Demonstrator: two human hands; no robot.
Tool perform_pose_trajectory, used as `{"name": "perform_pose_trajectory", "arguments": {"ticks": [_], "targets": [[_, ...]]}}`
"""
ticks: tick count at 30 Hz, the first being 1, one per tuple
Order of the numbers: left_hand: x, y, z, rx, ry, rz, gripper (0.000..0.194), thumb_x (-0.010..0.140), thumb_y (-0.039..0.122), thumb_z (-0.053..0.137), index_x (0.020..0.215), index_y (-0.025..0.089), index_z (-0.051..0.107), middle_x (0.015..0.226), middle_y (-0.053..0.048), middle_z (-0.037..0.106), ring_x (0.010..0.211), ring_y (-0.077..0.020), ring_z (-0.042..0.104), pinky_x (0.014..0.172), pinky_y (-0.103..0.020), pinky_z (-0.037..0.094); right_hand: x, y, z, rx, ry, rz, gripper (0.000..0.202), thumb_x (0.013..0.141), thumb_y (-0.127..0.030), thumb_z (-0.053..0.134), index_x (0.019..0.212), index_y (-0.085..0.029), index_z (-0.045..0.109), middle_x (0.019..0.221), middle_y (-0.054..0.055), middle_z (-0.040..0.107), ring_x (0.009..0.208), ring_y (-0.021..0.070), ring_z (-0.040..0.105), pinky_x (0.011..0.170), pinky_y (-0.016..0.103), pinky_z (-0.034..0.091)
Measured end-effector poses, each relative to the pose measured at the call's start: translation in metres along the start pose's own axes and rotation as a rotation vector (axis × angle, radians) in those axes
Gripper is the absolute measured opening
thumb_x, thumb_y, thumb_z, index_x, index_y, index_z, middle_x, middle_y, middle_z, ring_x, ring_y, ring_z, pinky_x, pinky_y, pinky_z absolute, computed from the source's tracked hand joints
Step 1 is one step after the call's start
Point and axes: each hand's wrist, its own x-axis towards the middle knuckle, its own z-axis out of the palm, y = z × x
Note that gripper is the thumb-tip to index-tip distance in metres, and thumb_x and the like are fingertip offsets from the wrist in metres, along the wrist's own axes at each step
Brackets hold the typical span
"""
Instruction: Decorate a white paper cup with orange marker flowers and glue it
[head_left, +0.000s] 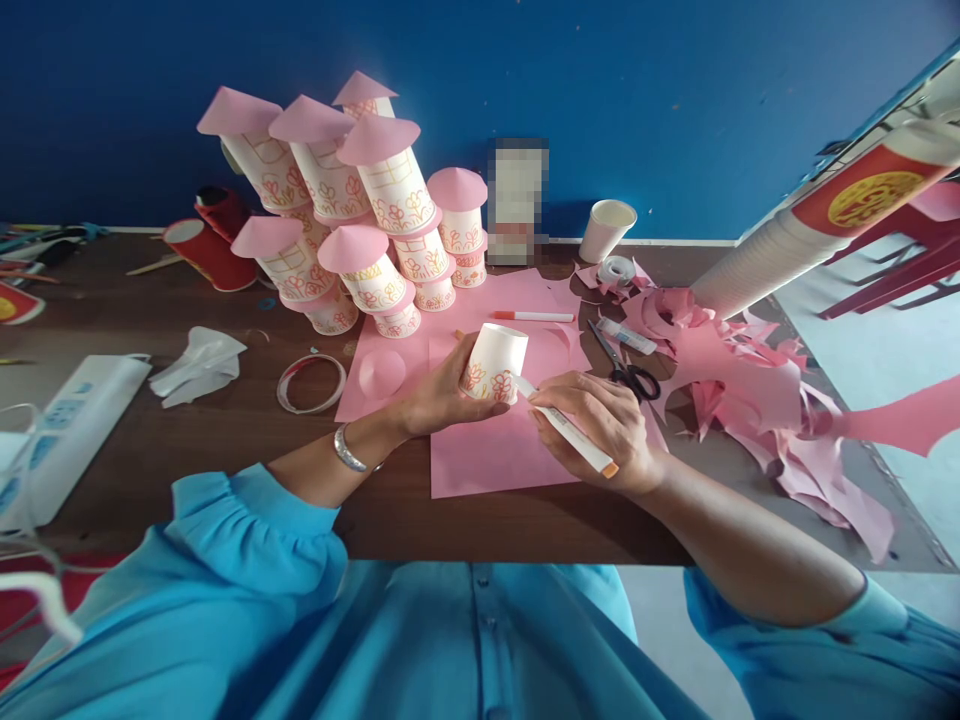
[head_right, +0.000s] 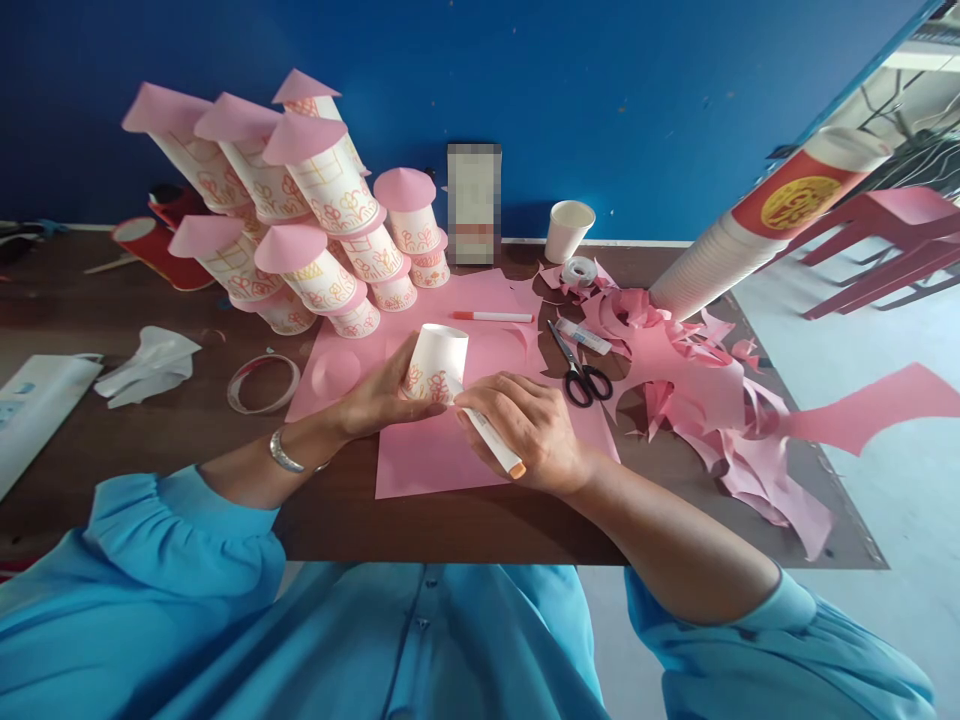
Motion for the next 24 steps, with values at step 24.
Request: {"name": "perform_pose_trajectory", "arguments": {"ticks": [24], "targets": [[-0.0002, 0.0005, -0.0001, -0.087, -0.026, -0.037, 0.083, 0.073, 0.049, 0.085, 0.139, 0.020, 0.044, 0.119, -0.010, 0.059, 0.110, -0.0279, 0.060, 0.089, -0.042, 0.054, 0.0009, -0.0019, -0.0009, 0.024, -0.026, -0.005, 0.022, 0.091, -0.011, 0.063, 0.112, -0.020, 0.061, 0.084, 0.004, 0.074, 0.072, 0.0182, 0.073, 0.067, 0.031, 0.061]]}}
